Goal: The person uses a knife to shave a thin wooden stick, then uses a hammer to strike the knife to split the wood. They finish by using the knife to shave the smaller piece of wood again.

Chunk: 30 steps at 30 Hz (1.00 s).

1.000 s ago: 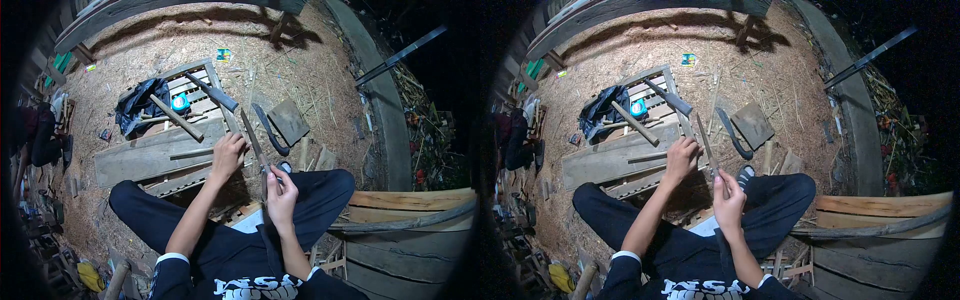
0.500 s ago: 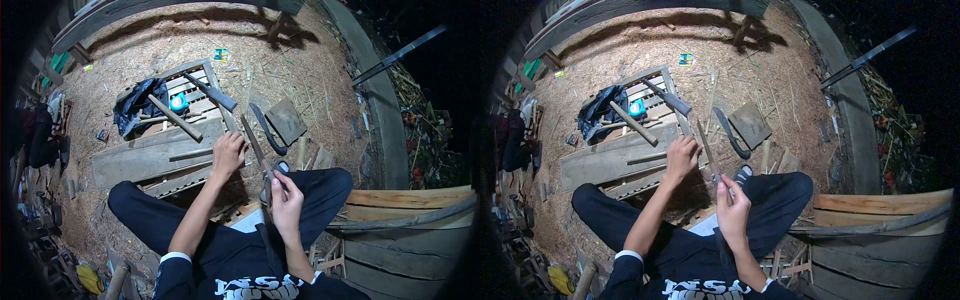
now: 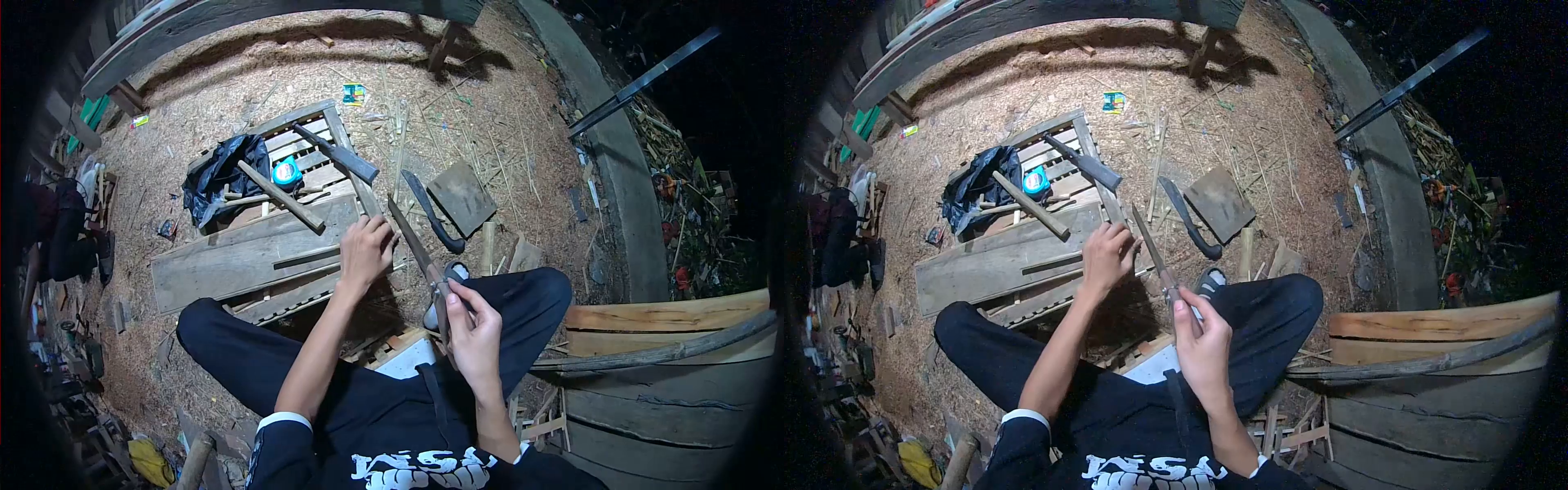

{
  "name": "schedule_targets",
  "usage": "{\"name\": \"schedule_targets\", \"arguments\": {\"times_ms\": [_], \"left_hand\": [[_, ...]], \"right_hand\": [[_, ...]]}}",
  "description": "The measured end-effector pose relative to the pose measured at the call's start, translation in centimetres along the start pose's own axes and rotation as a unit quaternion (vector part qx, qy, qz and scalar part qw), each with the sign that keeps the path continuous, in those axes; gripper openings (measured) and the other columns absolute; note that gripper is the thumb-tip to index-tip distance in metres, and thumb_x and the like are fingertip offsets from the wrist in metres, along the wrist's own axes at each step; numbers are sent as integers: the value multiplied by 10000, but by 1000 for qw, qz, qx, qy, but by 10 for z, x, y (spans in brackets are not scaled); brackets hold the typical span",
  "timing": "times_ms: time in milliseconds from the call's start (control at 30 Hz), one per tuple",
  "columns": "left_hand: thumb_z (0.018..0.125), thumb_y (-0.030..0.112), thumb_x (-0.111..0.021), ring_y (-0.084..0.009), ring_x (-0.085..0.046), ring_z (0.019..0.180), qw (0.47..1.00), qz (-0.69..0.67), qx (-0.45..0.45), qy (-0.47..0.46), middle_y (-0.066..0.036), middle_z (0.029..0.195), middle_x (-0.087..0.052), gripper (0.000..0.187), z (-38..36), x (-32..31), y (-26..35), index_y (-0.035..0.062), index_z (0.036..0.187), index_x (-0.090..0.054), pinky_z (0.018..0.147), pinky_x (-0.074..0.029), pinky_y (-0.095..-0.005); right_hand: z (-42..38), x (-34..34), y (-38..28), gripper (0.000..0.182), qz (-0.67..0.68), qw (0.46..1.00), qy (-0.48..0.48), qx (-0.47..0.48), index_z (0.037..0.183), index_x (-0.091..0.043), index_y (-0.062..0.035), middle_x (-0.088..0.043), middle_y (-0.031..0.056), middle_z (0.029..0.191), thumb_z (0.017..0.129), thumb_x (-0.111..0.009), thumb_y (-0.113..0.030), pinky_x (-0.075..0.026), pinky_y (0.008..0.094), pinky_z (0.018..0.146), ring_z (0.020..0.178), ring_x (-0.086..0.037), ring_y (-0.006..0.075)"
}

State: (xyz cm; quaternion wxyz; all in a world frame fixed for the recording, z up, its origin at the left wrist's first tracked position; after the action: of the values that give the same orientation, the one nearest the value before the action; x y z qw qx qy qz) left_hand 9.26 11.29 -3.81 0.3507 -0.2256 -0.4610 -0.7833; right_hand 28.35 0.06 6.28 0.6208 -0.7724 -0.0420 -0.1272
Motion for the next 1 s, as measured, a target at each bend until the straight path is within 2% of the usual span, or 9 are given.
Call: {"name": "schedule_targets", "arguments": {"times_ms": [200, 367, 467, 567, 733, 800, 867, 933, 1000], "left_hand": [[859, 234, -788, -294, -616, 894, 1000, 14, 6, 25, -64, 931, -641, 204, -7, 2, 7, 75, 830, -663, 766, -470, -427], [860, 216, -778, -306, -608, 878, 1000, -6, 19, -5, -70, 914, -628, 193, -5, 0, 3, 71, 852, -652, 759, -461, -430], [856, 199, -775, -311, -604, 875, 1000, -13, 12, -7, -76, 916, -627, 188, -1, 0, 4, 65, 873, -645, 750, -459, -436], [854, 187, -773, -313, -604, 875, 1000, -20, -3, -4, -84, 915, -625, 191, -2, -2, 3, 58, 878, -634, 744, -459, -439], [864, 178, -769, -328, -606, 857, 1000, -28, -5, -7, -103, 886, -606, 197, -4, -3, 4, 45, 880, -624, 725, -462, -439], [869, 181, -769, -330, -610, 857, 1000, -27, -3, -10, -103, 881, -603, 197, -4, -2, 4, 44, 884, -628, 726, -467, -436], [879, 185, -765, -323, -617, 870, 1000, -21, -7, -10, -101, 883, -605, 197, -2, 0, 5, 45, 879, -627, 731, -469, -432], [883, 188, -764, -320, -619, 874, 1000, -20, 1, -17, -99, 885, -604, 198, -3, -1, 5, 46, 880, -627, 733, -470, -432], [887, 192, -762, -318, -621, 878, 1000, -19, 6, -14, -97, 888, -603, 198, -2, -3, 7, 47, 882, -627, 734, -470, -432]], "right_hand": [[-9, 2, 9, 356, -10, 1000, 2, -12, 1279, -646, 128, -724, 143, 1164, 1056, -638, -149, -554, 268, 880, 1023, -677, 128], [-5, -7, 18, 334, 36, 999, 6, -19, 1290, -636, 126, -721, 167, 1197, 1050, -630, -108, -562, 287, 913, 1048, -688, 160], [-5, -13, 22, 323, -31, 999, 20, 1, 1274, -653, 126, -724, 173, 1204, 1050, -629, -106, -553, 286, 939, 1069, -686, 158], [-8, -3, 28, 317, 30, 999, 15, 2, 1268, -650, 130, -722, 177, 1210, 1048, -624, -96, -550, 288, 955, 1093, -682, 164], [-14, -20, 39, 326, 25, 999, 46, 3, 1288, -636, 127, -711, 179, 1215, 1048, -621, -93, -551, 301, 974, 1113, -678, 183], [-12, -19, 28, 319, -1, 998, 40, 41, 1284, -644, 120, -716, 178, 1211, 1047, -621, -91, -561, 299, 939, 1087, -687, 181], [5, -11, 17, 313, 10, 1000, 8, -7, 1269, -657, 112, -740, 173, 1162, 1041, -630, -101, -566, 306, 893, 1034, -697, 169], [19, -3, 1, 319, -69, 998, -3, 14, 1221, -682, 104, -764, 190, 1068, 1032, -643, -150, -561, 320, 870, 973, -712, 171], [20, -10, 6, 295, -47, 995, 16, 91, 1239, -665, 87, -689, 0, 871, 1064, -623, -147, -413, 209, 543, 672, -559, 11]]}}
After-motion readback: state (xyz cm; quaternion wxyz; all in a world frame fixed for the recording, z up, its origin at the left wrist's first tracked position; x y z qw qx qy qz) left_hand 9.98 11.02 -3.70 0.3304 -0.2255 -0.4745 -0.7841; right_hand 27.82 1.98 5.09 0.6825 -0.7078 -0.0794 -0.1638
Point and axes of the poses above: each hand's wrist, its own z-axis towards the middle knuckle, its own x-axis out of the back of the hand, y = z × x, the point moved 7 cm from there along z, towards the middle knuckle
